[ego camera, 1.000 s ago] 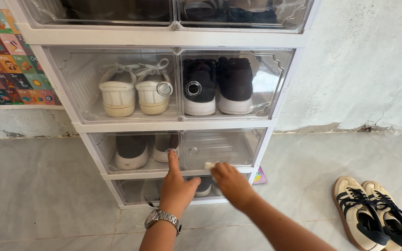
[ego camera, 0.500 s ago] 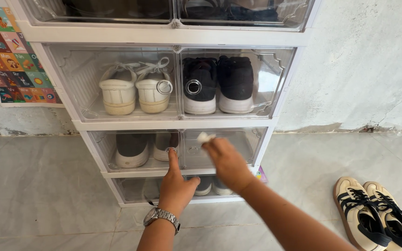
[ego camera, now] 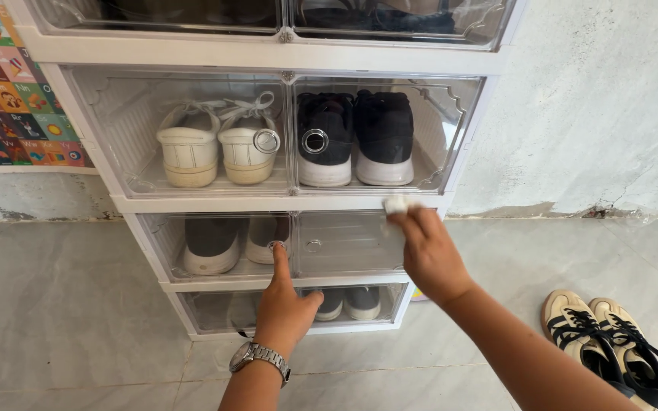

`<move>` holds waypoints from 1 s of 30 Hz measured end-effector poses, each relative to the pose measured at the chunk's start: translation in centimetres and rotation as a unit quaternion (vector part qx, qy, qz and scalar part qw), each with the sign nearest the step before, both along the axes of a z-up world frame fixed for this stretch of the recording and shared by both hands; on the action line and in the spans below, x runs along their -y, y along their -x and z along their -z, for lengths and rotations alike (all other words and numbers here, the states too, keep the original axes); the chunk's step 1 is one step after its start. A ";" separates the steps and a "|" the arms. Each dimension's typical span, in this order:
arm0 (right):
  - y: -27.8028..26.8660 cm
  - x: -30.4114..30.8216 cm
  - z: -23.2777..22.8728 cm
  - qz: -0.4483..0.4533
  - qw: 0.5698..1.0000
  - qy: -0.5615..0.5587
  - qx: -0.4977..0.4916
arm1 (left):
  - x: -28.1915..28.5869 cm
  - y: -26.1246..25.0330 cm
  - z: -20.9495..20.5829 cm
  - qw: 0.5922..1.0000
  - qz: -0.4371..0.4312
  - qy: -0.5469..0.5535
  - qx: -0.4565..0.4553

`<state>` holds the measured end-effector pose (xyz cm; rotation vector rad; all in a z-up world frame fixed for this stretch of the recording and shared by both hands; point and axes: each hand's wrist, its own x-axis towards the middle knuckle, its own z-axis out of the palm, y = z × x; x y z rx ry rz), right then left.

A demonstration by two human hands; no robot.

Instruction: Tying shoelaces and then cleaning the tiers and panels of a plastic shoe rack and the shoes themselves using a wet wipe.

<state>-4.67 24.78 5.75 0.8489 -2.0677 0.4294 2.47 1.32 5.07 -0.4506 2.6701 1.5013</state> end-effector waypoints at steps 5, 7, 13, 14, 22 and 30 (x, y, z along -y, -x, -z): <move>0.4 3.9 0.1 -0.027 0.999 0.019 -0.004 | 0.3 1.0 2.2 1.000 0.005 0.001 -0.008; 0.2 5.9 1.6 -0.049 0.999 0.014 -0.010 | 0.5 1.1 3.1 1.000 0.003 0.004 -0.028; -0.8 6.3 8.0 -0.055 0.987 -0.143 0.055 | 0.1 0.7 2.1 1.000 0.003 0.009 -0.018; -0.2 5.2 9.2 -0.052 0.989 -0.117 0.071 | 0.2 0.9 2.2 1.000 0.002 0.008 -0.027; 0.2 -2.5 3.7 -0.011 0.992 -0.104 0.063 | -1.5 1.3 3.4 0.988 -0.097 -0.082 -0.087; -4.3 1.7 -1.7 -0.080 0.987 -0.102 0.093 | -3.9 2.9 4.0 0.967 -0.136 -0.001 -0.214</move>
